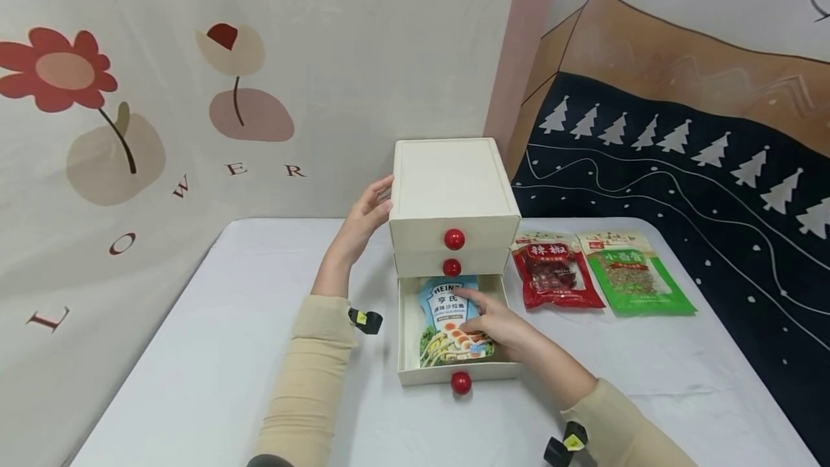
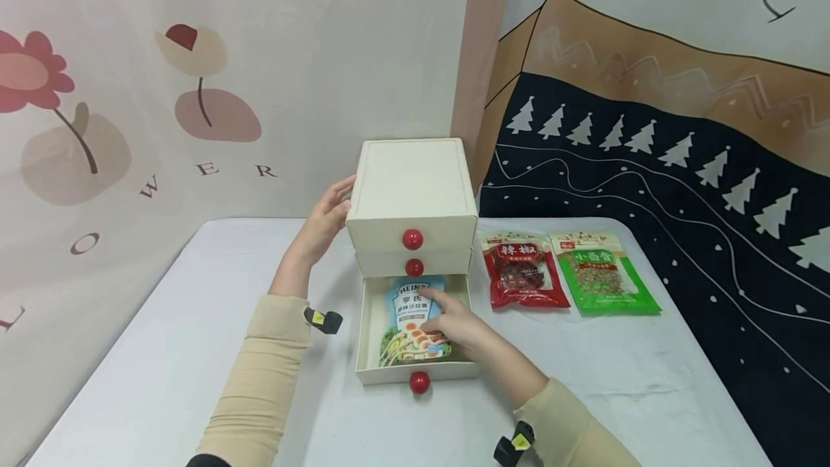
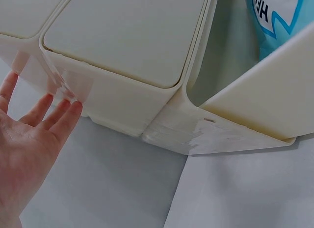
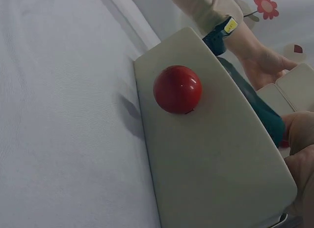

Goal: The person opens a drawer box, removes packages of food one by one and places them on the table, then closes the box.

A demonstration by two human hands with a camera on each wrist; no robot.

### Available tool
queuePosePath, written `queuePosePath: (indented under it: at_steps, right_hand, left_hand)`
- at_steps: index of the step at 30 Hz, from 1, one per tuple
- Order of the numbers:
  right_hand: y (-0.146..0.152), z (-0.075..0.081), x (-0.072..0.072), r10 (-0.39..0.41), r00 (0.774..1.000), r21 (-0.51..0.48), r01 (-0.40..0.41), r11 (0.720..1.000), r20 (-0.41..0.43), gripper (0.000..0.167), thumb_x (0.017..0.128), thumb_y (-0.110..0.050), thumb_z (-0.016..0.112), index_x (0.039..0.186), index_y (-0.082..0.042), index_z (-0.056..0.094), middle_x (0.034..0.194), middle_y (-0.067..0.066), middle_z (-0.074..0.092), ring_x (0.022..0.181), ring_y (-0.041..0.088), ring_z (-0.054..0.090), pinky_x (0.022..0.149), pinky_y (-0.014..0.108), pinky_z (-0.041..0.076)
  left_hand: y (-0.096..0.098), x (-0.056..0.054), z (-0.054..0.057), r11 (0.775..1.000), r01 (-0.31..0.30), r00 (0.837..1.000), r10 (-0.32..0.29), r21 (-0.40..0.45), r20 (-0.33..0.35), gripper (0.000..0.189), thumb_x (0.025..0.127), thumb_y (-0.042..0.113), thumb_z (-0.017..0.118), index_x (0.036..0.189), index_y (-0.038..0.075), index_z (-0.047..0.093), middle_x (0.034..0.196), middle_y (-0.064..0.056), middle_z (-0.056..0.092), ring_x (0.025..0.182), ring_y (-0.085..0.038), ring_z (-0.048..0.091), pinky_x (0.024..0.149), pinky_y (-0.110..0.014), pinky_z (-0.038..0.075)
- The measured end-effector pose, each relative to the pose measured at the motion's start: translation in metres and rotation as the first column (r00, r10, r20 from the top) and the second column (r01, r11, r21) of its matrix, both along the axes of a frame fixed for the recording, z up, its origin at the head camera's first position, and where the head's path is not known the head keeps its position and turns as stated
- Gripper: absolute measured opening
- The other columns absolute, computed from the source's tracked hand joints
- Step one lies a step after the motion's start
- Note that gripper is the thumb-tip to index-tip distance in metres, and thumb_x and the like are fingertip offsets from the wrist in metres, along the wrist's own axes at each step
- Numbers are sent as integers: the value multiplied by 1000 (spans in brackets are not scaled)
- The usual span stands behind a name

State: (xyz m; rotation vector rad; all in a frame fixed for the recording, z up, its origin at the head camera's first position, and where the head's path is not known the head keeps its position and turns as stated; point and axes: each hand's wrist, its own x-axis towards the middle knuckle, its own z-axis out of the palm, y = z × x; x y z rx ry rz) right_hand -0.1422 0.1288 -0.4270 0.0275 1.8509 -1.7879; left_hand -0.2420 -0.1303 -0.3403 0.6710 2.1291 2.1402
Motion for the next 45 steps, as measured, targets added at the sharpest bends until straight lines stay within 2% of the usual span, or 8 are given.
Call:
queuePosePath:
  at_steps: [12,21,26,35,45]
  right_hand:
    - [8,2,0,16,1000,-17,-16,1000,-9,74,84,-1,58,151,-9,27,125,27,44,83,23,61,70,31,54]
    - [13,8,6,70,997,-91,-72,993,-23,74,85,0,56,151,-5,23,121,25,49,78,19,63,67,27,54]
    - [16,10,10,87,996,-113,-90,989,-35,75,85,2,56,151,-5,22,123,26,49,81,21,64,70,29,55]
    - [23,15,17,98,993,-68,-102,992,-71,73,84,0,59,150,-8,28,120,25,50,78,20,62,65,27,53]
    - [33,20,24,145,986,-59,-150,987,-83,72,86,-3,59,151,-9,28,130,25,45,83,22,61,66,27,51]
  left_hand:
    - [-1,-2,-1,1000,16,1000,-16,18,-11,56,96,12,48,148,4,30,154,-13,24,138,-30,29,109,-46,28]
    - [0,0,0,1000,8,1000,-8,9,-8,56,96,13,47,149,4,30,154,-13,24,138,-31,29,109,-47,27]
    - [0,0,0,1000,7,1000,-7,11,-9,55,96,12,47,148,4,30,154,-13,24,138,-31,30,109,-47,28]
    - [0,1,0,999,-14,1000,14,-31,-23,56,97,18,49,149,7,31,153,-12,27,137,-29,31,108,-47,29]
    - [0,1,0,999,-13,1000,12,-32,-27,56,97,19,50,149,7,31,154,-12,27,137,-29,31,109,-46,29]
